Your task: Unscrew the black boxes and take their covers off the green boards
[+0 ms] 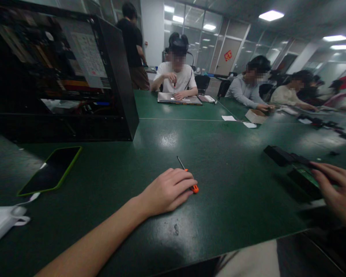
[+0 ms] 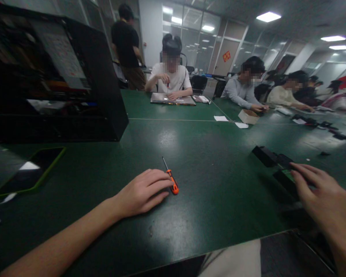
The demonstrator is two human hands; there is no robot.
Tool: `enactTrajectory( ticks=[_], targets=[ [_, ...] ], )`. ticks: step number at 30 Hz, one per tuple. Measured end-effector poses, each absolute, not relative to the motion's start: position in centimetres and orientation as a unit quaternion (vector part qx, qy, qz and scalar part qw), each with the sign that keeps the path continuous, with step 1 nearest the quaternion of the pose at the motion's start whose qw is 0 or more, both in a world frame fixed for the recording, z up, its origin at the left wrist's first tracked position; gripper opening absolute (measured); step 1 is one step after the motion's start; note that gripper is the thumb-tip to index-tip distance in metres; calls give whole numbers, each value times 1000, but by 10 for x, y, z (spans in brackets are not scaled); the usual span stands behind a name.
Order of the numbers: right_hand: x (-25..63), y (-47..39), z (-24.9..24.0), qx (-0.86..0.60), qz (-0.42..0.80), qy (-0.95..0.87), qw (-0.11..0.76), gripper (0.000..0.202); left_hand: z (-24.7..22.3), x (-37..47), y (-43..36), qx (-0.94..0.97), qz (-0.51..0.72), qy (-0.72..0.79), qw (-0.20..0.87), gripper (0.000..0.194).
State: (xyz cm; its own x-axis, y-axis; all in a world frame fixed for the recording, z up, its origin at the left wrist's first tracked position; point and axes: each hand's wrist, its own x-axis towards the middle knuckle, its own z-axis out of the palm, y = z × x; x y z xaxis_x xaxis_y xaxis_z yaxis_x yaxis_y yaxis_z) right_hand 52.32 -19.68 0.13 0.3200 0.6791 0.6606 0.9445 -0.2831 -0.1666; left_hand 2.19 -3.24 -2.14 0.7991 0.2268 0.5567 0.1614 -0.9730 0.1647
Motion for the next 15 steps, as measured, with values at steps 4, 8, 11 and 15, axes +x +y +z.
enactTrajectory(
  ticks=[4,8,11,15],
  targets=[
    [585,-207,-28,-785,-308,-489,225,71,-21,23,-33,949,298,96,44,25],
    [590,-206,-53,-802,-286,-491,185,65,-24,24,-31,955,276,95,42,25],
    [581,-201,-56,-806,-291,-483,181,67,-25,25,-31,956,271,96,50,24],
    [577,-198,-55,-817,-273,-475,180,68,-24,24,-32,955,275,94,52,24]
  ],
)
